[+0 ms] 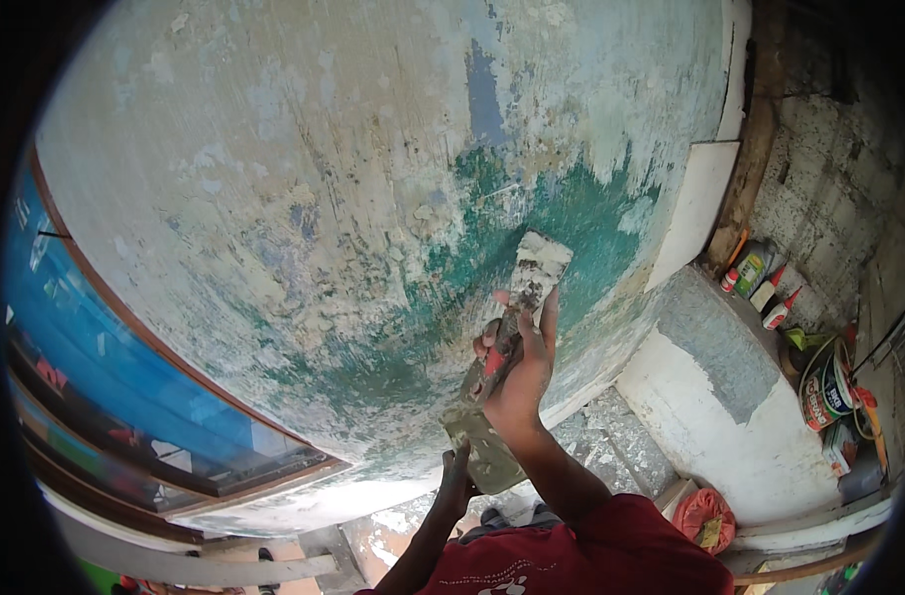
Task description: The person applies wall putty or wall patch to a damaged wall using a scraper.
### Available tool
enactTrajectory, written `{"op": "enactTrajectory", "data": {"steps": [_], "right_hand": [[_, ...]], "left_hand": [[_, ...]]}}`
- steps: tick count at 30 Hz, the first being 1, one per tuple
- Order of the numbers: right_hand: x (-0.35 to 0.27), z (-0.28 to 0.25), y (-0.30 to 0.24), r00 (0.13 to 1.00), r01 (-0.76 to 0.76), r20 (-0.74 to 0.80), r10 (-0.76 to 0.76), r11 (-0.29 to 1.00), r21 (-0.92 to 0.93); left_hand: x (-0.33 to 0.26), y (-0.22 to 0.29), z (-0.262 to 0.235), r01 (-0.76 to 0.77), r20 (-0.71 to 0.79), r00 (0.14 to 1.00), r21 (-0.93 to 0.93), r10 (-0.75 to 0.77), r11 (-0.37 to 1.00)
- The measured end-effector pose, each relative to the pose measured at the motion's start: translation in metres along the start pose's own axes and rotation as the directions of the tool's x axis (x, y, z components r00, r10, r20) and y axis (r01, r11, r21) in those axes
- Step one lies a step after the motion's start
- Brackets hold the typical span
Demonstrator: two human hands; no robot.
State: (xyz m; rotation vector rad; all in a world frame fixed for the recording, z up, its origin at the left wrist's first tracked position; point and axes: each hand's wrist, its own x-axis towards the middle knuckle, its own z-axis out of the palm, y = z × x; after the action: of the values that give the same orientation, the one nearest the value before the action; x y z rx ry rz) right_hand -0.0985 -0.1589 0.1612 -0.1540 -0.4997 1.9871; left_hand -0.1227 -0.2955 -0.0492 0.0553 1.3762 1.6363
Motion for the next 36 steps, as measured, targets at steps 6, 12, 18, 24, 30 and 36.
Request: {"op": "enactTrajectory", "data": {"steps": [6, 12, 18, 24, 30, 36], "right_hand": [[0.014, 0.032, 0.031, 0.966, 0.257, 0.058, -0.251, 0.951, -0.173], [0.039, 0.033, 0.077, 0.891, 0.441, 0.274, -0.361, 0.829, -0.344], [0.049, 0.033, 0.075, 0.757, 0.642, 0.490, -0.432, 0.356, -0.679], [0.043, 0.030, 0.061, 0.752, 0.628, 0.566, -0.338, 0.105, -0.771], [0.039, 0.028, 0.045, 0.673, 0.580, 0.643, -0.365, -0.278, -0.766], [0.038, 0.017, 0.047, 0.656, 0.587, 0.673, -0.342, -0.328, -0.740]], "left_hand": [[0.004, -0.011, -0.031, 0.017, 0.117, 0.993, -0.054, -0.010, 0.998], [0.001, -0.006, -0.036, 0.029, 0.164, 0.986, -0.050, -0.020, 0.998], [0.005, -0.007, -0.041, 0.035, 0.190, 0.982, -0.080, -0.020, 0.996], [0.007, -0.008, -0.038, 0.041, 0.193, 0.981, -0.112, -0.019, 0.993], [0.011, -0.015, -0.035, 0.088, 0.182, 0.981, -0.085, -0.071, 0.993], [0.014, -0.012, -0.019, 0.061, 0.242, 0.970, -0.134, -0.027, 0.989]]}}
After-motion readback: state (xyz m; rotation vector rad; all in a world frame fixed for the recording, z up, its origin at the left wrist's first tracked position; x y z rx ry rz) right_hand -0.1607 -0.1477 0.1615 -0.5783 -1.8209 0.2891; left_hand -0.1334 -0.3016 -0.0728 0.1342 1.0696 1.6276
